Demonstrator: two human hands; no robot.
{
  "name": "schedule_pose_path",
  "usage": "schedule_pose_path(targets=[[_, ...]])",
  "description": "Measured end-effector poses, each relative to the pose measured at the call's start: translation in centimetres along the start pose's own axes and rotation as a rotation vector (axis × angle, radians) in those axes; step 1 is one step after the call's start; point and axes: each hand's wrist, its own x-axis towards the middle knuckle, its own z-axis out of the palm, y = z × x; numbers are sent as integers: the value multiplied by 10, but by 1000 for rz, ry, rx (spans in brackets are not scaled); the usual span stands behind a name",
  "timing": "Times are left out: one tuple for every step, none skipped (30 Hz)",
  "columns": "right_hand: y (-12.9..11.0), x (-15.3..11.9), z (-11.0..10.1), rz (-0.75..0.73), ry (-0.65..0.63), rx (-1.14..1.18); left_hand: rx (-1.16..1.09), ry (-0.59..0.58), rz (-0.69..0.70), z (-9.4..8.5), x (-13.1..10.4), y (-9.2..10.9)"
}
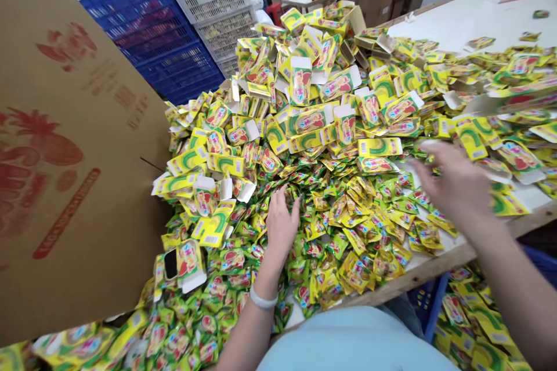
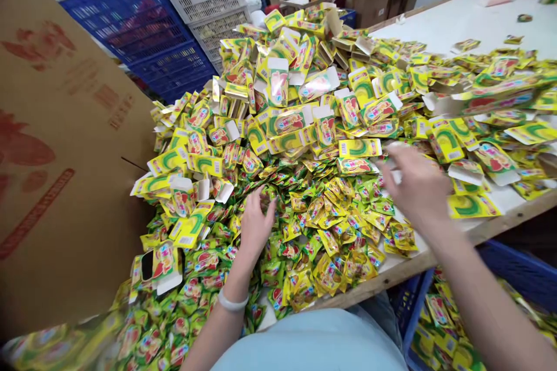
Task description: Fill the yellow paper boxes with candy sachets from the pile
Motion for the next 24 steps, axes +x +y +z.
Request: schedule_pose_path(targets=[[-16,-6,15,-80,-60,56,-28,-19,-9,2,3,-3],[-34,-14,29,-162,-147,118,-68,-32,-19,3,4,-6],[-52,-22,41,-241,-254,170,-113,-40,-33,3,4,-8],[-69,-31,51,-296,-352,185,-160,-46,-52,2,3,-11],[-84,-38,59,-324,-427,173,-206,-52,-80,1,2,-14],[-95,-45,64,-330,-479,140,-253,-56,-117,-1,0,-16],[-102,-50,67,-319,-505,99,-304,-57,-161,-4,-2,-17],[-105,-55,69,-302,-509,72,-361,-56,-206,-7,-4,-18],[-105,-59,71,-289,-504,72,-421,-48,-247,-11,-6,-18],[-102,-62,72,-281,-495,98,-481,-31,-280,-14,-7,-17],[-97,-65,73,-273,-483,142,-538,-4,-303,-18,-9,-16],[-90,-68,75,-253,-464,189,-592,25,-320,-21,-11,-14],[-83,-70,76,-220,-441,233,-641,54,-336,-23,-13,-12],[-75,-71,76,-179,-420,275,-686,73,-354,-25,-14,-10],[-69,-72,76,-130,-398,317,-726,81,-376,-27,-16,-8],[-65,-71,74,-72,-374,367,-762,74,-400,-27,-17,-6],[-63,-70,71,-8,-352,435,-792,60,-425,-27,-19,-4],[-64,-68,68,71,-331,528,-820,45,-448,-25,-20,-2],[-69,-66,64,168,-311,648,-845,35,-467,-23,-22,1],[-78,-63,59,282,-283,787,-869,30,-482,-19,-24,5],[-89,-61,55,403,-246,935,-892,31,-493,-16,-26,10],[-103,-59,52,519,-206,1077,-915,37,-499,-11,-28,16],[-118,-58,50,623,-162,1192,-938,45,-499,-7,-31,23],[-134,-57,50,704,-106,1269,-961,54,-493,-3,-33,31]])
